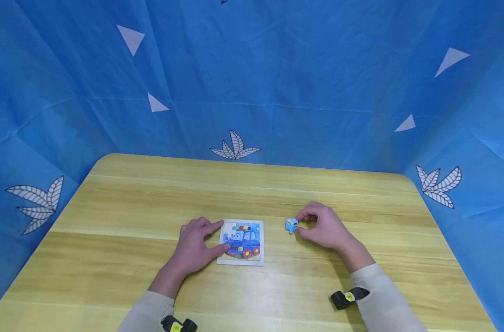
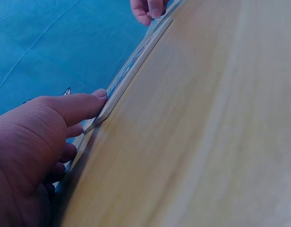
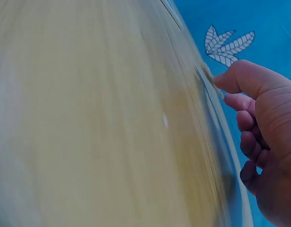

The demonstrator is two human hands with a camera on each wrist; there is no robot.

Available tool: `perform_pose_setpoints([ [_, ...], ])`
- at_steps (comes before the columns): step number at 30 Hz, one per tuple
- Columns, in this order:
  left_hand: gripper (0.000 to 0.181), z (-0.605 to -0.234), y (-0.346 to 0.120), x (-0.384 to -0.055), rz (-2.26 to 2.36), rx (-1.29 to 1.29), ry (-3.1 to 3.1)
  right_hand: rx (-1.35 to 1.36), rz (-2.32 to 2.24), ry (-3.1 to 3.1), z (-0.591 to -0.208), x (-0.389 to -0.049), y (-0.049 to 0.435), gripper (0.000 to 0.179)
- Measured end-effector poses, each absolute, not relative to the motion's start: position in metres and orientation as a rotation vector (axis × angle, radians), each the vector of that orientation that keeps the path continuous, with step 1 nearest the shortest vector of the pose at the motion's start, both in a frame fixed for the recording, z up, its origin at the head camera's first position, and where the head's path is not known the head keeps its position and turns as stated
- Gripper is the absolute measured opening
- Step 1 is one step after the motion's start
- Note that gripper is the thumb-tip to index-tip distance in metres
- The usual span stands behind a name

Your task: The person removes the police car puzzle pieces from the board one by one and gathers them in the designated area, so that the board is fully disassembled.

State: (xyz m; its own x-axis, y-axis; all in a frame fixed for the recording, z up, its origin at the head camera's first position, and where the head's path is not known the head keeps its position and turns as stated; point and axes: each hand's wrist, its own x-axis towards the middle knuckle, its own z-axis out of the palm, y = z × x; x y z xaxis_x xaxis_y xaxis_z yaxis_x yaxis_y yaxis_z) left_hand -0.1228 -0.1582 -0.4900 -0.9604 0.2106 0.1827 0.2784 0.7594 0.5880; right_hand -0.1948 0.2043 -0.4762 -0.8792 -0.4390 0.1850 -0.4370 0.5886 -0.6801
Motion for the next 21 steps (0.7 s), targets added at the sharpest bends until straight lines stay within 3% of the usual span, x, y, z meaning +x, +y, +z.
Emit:
perform_pose_setpoints([
  [14, 0.064, -0.491, -0.155, -0.124, -0.955, -0.389, -2.827, -0.741, -1.113, 2.842, -0.48, -0.196, 0.224, 0.024],
  [21, 0.067, -0.494, -0.154, -0.124, -0.905, -0.353, -2.835, -0.807, -1.274, 2.761, -0.474, -0.191, 0.204, 0.028],
])
